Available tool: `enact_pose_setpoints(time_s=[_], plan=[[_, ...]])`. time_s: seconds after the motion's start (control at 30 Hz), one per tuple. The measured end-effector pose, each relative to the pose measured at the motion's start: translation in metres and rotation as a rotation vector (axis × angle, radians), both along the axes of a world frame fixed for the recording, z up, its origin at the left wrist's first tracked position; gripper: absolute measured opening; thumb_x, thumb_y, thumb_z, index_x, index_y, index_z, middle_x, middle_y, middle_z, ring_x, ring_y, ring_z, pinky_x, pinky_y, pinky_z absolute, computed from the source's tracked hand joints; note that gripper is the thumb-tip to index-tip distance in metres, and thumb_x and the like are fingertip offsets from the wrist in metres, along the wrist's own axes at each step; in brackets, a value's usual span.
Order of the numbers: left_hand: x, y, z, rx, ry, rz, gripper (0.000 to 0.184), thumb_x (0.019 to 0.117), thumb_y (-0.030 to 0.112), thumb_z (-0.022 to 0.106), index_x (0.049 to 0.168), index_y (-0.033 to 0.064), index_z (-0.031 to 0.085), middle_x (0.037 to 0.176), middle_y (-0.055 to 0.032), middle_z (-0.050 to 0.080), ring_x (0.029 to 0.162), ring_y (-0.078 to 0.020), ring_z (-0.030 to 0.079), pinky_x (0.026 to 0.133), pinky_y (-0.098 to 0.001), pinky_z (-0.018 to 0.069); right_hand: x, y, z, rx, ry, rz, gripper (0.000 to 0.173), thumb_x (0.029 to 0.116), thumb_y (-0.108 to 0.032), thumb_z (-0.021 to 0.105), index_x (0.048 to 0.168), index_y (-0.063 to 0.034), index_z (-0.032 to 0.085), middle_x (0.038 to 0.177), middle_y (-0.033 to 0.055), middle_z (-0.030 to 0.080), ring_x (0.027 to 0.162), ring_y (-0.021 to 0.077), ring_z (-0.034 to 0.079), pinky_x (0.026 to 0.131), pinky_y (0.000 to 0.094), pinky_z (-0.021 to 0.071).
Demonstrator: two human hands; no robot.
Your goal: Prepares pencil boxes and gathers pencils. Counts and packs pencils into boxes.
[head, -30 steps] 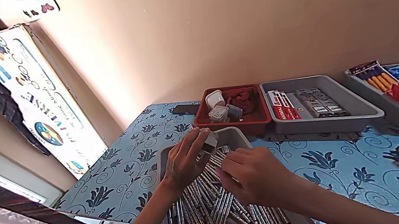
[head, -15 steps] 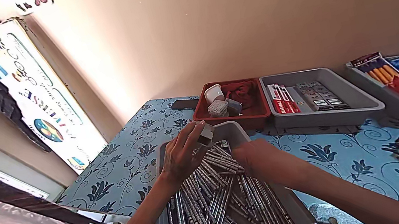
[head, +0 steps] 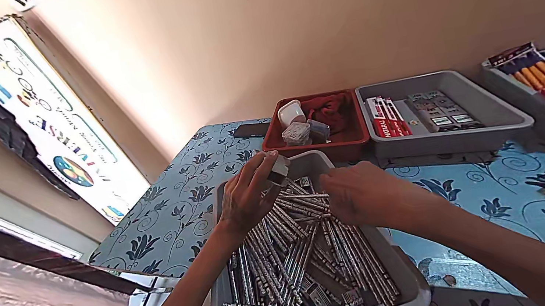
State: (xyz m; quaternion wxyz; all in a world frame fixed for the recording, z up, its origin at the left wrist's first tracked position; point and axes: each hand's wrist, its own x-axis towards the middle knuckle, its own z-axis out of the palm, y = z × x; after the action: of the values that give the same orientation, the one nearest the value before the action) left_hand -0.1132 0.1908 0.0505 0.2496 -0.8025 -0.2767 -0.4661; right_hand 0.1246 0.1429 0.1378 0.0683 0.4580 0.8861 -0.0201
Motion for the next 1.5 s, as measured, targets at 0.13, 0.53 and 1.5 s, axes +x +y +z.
enact_pose_setpoints(time_s=[0.13,0.53,1.5], plan=[[-0.001,0.003,-0.002,0.005,-0.05,-0.014,0.05,0.0899,0.015,0.074,0.134,-0.0026,0.058,0.124,-0.0232,0.065,0.102,-0.0248,0.07,0.082,-0.0321,0.058,0.021,-0.022,0.011,0.615,0.34,0.147,0.01,0.0875,-0.013,0.064,0.087,-0.0033,0.068,0.074,0.0086,0.058,0.059,0.0229,0.061,0.046,0.0346,0.0433],[0.0,0.006,-0.004,0.006,-0.097,0.007,0.046,0.092,0.018,0.071,0.133,-0.0002,0.059,0.123,-0.0218,0.067,0.1,-0.0236,0.071,0.082,-0.0318,0.0575,0.029,-0.049,0.032,0.844,1.107,0.42,0.02,0.1027,-0.019,0.062,0.116,-0.0046,0.06,0.097,0.0006,0.074,0.089,-0.0033,0.07,0.077,0.011,0.0573],[0.001,0.003,-0.001,-0.002,-0.117,-0.032,0.045,0.0919,0.017,0.07,0.131,-0.0033,0.061,0.12,-0.0224,0.068,0.096,-0.0247,0.072,0.079,-0.0335,0.0583,0.003,-0.033,-0.018,1.084,0.763,0.966,0.005,0.1016,-0.005,0.058,0.106,-0.0034,0.057,0.092,0.0102,0.062,0.078,0.0186,0.062,0.081,0.0275,0.0545]])
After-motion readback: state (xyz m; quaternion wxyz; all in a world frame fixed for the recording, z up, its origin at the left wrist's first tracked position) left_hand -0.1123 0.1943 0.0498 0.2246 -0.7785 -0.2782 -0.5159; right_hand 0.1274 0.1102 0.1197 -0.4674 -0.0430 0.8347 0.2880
